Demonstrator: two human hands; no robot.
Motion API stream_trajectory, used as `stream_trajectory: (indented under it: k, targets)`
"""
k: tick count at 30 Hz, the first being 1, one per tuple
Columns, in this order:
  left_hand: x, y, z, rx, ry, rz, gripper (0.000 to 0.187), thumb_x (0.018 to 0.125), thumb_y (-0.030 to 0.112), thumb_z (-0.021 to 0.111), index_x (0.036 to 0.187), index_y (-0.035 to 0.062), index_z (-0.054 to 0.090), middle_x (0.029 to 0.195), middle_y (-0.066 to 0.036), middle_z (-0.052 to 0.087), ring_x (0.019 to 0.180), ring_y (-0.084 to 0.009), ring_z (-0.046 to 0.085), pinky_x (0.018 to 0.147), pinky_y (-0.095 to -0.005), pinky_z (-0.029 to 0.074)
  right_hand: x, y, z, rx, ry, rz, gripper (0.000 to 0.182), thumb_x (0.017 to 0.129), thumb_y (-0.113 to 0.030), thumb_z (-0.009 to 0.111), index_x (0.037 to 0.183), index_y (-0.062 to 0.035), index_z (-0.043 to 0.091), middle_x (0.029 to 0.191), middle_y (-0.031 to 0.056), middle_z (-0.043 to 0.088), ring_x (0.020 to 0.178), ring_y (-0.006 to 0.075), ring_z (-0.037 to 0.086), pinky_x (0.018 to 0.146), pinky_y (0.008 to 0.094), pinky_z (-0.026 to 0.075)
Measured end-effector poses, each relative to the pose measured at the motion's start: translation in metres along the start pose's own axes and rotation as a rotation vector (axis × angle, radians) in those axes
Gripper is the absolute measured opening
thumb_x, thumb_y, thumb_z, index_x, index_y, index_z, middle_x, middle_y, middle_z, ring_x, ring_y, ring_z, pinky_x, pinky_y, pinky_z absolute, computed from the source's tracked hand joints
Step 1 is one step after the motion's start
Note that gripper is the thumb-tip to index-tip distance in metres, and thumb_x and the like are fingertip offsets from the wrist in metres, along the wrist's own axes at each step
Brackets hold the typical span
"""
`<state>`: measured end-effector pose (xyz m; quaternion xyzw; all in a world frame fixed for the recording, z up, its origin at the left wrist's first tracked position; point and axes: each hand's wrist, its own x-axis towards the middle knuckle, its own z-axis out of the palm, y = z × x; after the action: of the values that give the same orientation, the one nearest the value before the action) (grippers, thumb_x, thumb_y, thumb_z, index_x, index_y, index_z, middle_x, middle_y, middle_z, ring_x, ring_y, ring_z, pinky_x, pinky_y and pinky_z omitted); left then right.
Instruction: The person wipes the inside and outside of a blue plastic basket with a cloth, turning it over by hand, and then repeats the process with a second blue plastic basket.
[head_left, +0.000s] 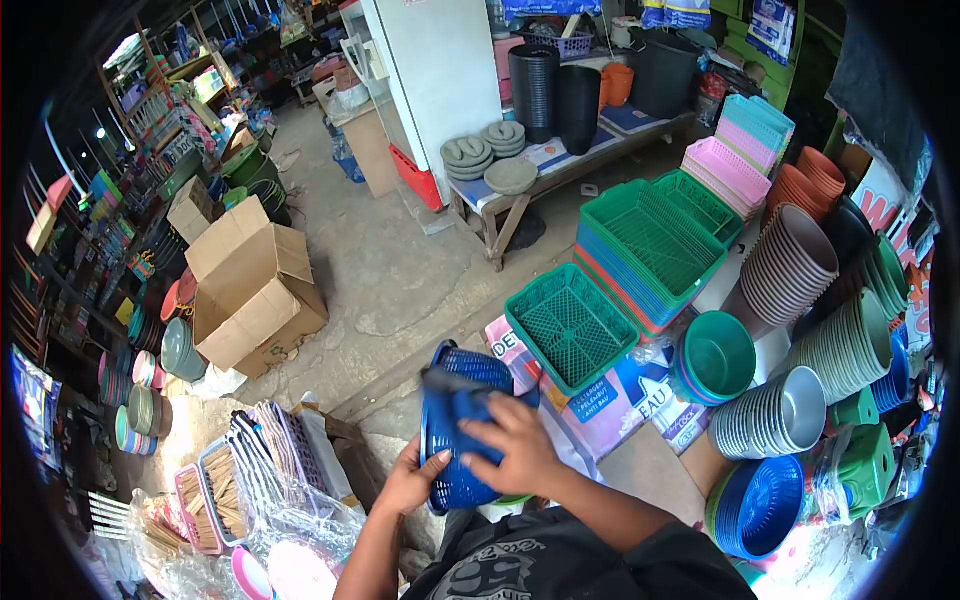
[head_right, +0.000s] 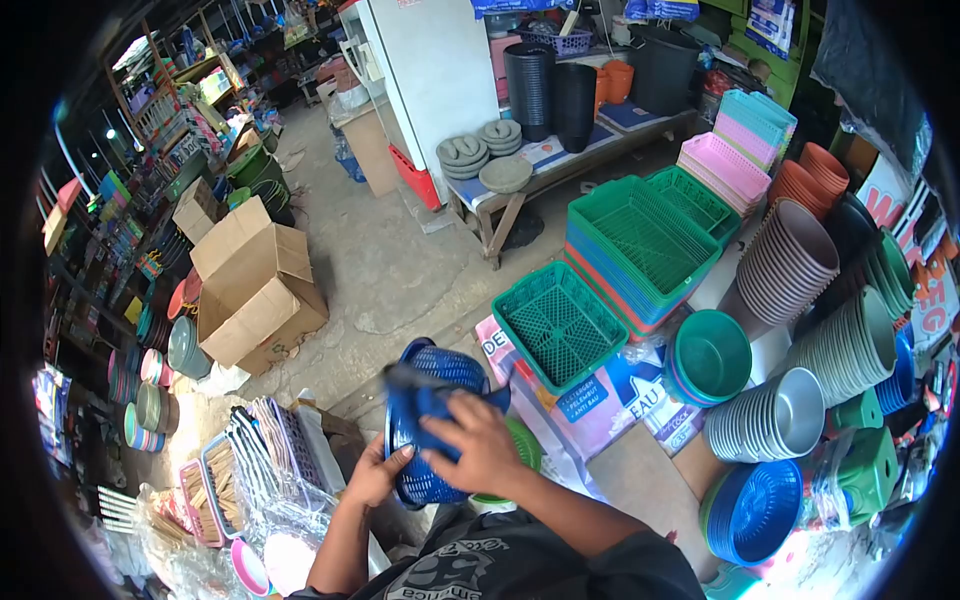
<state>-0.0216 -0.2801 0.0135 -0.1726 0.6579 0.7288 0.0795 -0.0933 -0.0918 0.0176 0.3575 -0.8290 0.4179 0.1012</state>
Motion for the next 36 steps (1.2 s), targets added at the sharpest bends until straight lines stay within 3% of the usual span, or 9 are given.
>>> stream_trajectory:
  k: [5, 10, 13, 17, 23, 27, 30, 33, 36]
  targets:
    - [0.023, -0.011, 0.003, 0.308, 0.232, 0.154, 0.023, 0.080, -0.007, 0.056, 0.100, 0.0022, 0.060, 0.093, -0.004, 0.065, 0.083, -0.0108, 0.058, 0.075, -0.0262, 0.047, 0.002, 0.014, 0.025, -0.013, -0.125, -0.039, 0.043, 0.080, -0.026, 0.061, 0.121, -0.0131, 0.060, 0.136, 0.0159, 0.047, 0.128, 0.0332, 0.041, 0.102, 0.0472, 0.032]
    - [0.009, 0.003, 0.000, 0.398, 0.404, 0.153, 0.037, 0.068, 0.029, 0.083, 0.074, -0.0020, 0.063, 0.062, -0.006, 0.063, 0.053, -0.0100, 0.056, 0.052, -0.0272, 0.046, 0.028, 0.070, 0.029, 0.171, 0.059, 0.357, 0.041, 0.081, -0.023, 0.060, 0.120, -0.0083, 0.060, 0.124, 0.0193, 0.054, 0.111, 0.0386, 0.052, 0.092, 0.0427, 0.044]
    - [0.012, 0.001, -0.019, 0.370, 0.421, 0.195, 0.036, 0.066, 0.026, 0.084, 0.076, -0.0035, 0.066, 0.065, -0.008, 0.066, 0.055, -0.0110, 0.059, 0.053, -0.0267, 0.047, 0.037, 0.061, 0.009, 0.251, -0.005, 0.449, 0.044, 0.081, -0.029, 0.062, 0.120, -0.0104, 0.061, 0.125, 0.0204, 0.052, 0.113, 0.0382, 0.051, 0.094, 0.0450, 0.042]
    - [0.014, 0.001, -0.044, 0.192, 0.334, 0.168, 0.027, 0.071, 0.019, 0.080, 0.079, -0.0038, 0.067, 0.068, -0.006, 0.066, 0.055, -0.0099, 0.058, 0.053, -0.0248, 0.047, 0.030, 0.001, -0.009, -0.026, -0.134, -0.203, 0.052, 0.076, -0.043, 0.065, 0.120, -0.0155, 0.062, 0.131, 0.0217, 0.047, 0.121, 0.0356, 0.045, 0.099, 0.0503, 0.034]
    - [0.022, -0.022, -0.077, -0.059, 0.277, 0.216, 0.029, 0.081, 0.023, 0.072, 0.090, -0.0036, 0.066, 0.080, -0.007, 0.068, 0.067, -0.0114, 0.062, 0.064, -0.0259, 0.050, 0.037, 0.081, -0.002, 0.283, -0.005, 0.497, 0.046, 0.081, -0.040, 0.067, 0.116, -0.0105, 0.063, 0.108, 0.0233, 0.058, 0.102, 0.0390, 0.058, 0.086, 0.0423, 0.048]
    - [0.027, -0.036, -0.085, -0.329, 0.195, 0.099, 0.055, 0.084, 0.045, 0.067, 0.111, -0.0029, 0.059, 0.102, -0.013, 0.066, 0.084, -0.0211, 0.065, 0.078, -0.0352, 0.053, 0.039, 0.016, -0.034, -0.055, 0.166, -0.130, 0.047, 0.075, -0.037, 0.070, 0.116, -0.0137, 0.065, 0.114, 0.0204, 0.055, 0.105, 0.0373, 0.054, 0.089, 0.0461, 0.044]
    - [0.038, -0.042, -0.077, -0.721, 0.059, -0.060, 0.078, 0.081, 0.062, 0.057, 0.131, 0.0029, 0.045, 0.128, -0.016, 0.053, 0.115, -0.0320, 0.053, 0.099, -0.0522, 0.041, 0.043, 0.040, -0.029, 0.039, 0.143, 0.163, 0.050, 0.075, -0.038, 0.070, 0.118, -0.0139, 0.063, 0.118, 0.0229, 0.052, 0.108, 0.0386, 0.051, 0.092, 0.0467, 0.040]
    - [0.046, -0.049, -0.067, -0.676, 0.046, -0.076, 0.080, 0.080, 0.064, 0.057, 0.132, 0.0034, 0.045, 0.129, -0.016, 0.053, 0.117, -0.0318, 0.052, 0.101, -0.0522, 0.040, 0.040, 0.035, -0.022, -0.158, 0.197, 0.240, 0.051, 0.077, -0.041, 0.066, 0.121, -0.0145, 0.061, 0.120, 0.0249, 0.051, 0.111, 0.0399, 0.050, 0.094, 0.0461, 0.039]
    - [0.040, -0.046, -0.062, -0.670, 0.062, -0.090, 0.080, 0.079, 0.062, 0.059, 0.131, 0.0024, 0.046, 0.127, -0.016, 0.055, 0.113, -0.0313, 0.054, 0.099, -0.0516, 0.042, 0.024, 0.000, -0.018, -0.162, 0.026, -0.206, 0.050, 0.078, -0.044, 0.063, 0.121, -0.0159, 0.061, 0.121, 0.0255, 0.051, 0.116, 0.0408, 0.047, 0.097, 0.0524, 0.034]
